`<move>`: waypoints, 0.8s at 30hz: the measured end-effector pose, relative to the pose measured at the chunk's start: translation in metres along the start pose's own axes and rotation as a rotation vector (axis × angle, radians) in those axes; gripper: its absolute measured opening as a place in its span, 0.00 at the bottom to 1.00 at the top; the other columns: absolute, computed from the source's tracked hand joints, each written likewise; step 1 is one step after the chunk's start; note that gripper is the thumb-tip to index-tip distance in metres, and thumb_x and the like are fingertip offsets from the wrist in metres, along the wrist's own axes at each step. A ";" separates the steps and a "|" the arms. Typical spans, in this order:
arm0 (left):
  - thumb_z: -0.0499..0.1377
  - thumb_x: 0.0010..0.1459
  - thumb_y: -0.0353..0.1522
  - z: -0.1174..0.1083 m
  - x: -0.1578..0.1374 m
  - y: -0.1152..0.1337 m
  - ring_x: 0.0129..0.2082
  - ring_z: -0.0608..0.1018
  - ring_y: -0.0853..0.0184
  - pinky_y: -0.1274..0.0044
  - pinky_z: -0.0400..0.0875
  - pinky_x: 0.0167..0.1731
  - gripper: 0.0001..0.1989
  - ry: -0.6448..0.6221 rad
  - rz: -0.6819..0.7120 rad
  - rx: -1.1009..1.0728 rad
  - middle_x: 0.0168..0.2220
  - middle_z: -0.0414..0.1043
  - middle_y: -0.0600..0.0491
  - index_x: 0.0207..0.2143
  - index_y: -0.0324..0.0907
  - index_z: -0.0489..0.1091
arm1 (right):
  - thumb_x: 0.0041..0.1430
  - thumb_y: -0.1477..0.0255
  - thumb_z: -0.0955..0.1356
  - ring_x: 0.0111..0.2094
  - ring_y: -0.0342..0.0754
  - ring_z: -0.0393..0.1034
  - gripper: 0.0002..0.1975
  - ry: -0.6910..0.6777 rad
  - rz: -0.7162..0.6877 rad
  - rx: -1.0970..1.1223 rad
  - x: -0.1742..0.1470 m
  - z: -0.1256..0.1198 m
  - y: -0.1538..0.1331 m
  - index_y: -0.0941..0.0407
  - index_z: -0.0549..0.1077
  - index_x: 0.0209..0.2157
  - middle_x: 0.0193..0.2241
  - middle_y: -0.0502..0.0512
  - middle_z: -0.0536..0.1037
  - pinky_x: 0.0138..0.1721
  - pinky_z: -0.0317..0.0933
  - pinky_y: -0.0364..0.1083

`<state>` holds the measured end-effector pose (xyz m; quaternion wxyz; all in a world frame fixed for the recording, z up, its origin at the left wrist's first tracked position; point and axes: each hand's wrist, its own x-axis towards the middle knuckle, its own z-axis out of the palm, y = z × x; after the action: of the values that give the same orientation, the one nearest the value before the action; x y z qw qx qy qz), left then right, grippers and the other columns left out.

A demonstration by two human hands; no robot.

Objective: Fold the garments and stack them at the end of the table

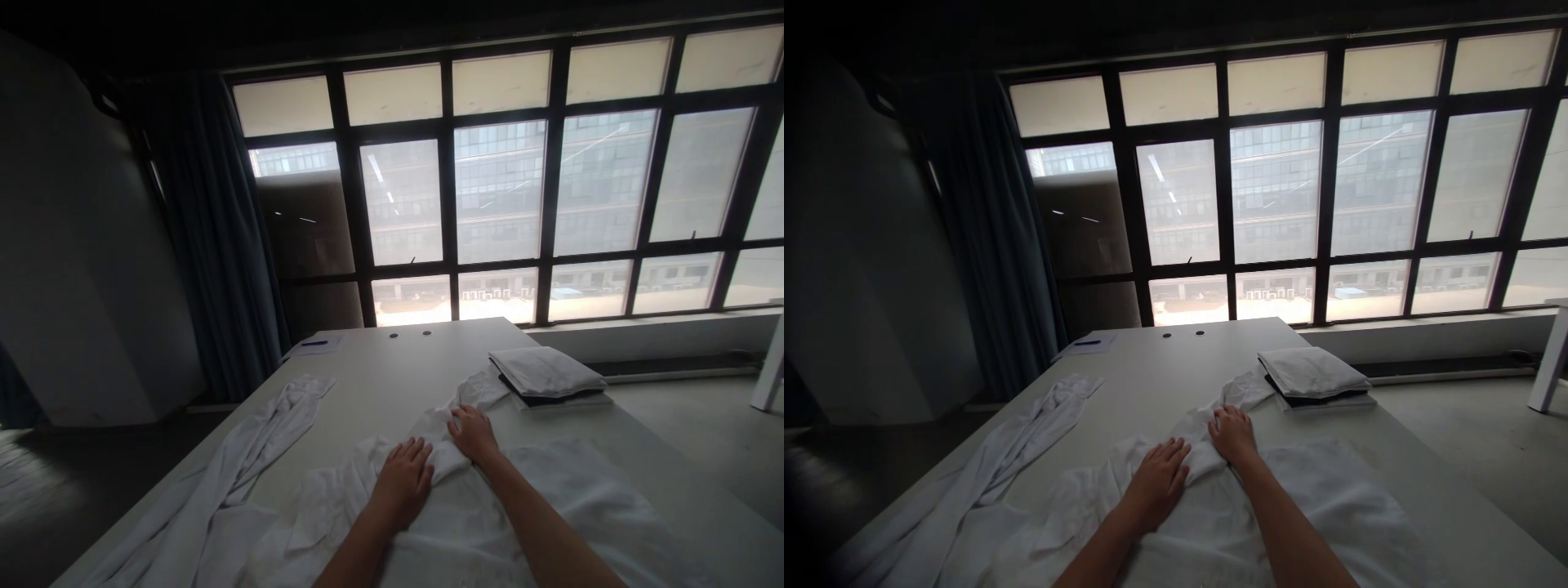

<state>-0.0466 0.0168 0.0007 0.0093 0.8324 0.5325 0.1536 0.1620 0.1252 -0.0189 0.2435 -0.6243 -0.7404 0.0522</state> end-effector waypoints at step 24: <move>0.47 0.71 0.39 -0.025 0.002 0.018 0.51 0.75 0.61 0.67 0.65 0.53 0.16 0.043 -0.095 0.016 0.50 0.77 0.51 0.51 0.50 0.72 | 0.63 0.69 0.63 0.52 0.52 0.69 0.18 0.171 -0.004 0.143 0.002 -0.012 -0.003 0.57 0.74 0.52 0.51 0.62 0.76 0.53 0.57 0.45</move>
<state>-0.0367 0.0067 0.0283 -0.0018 0.8027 0.5727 0.1665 0.1643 0.1236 -0.0072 0.3497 -0.6059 -0.7127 0.0510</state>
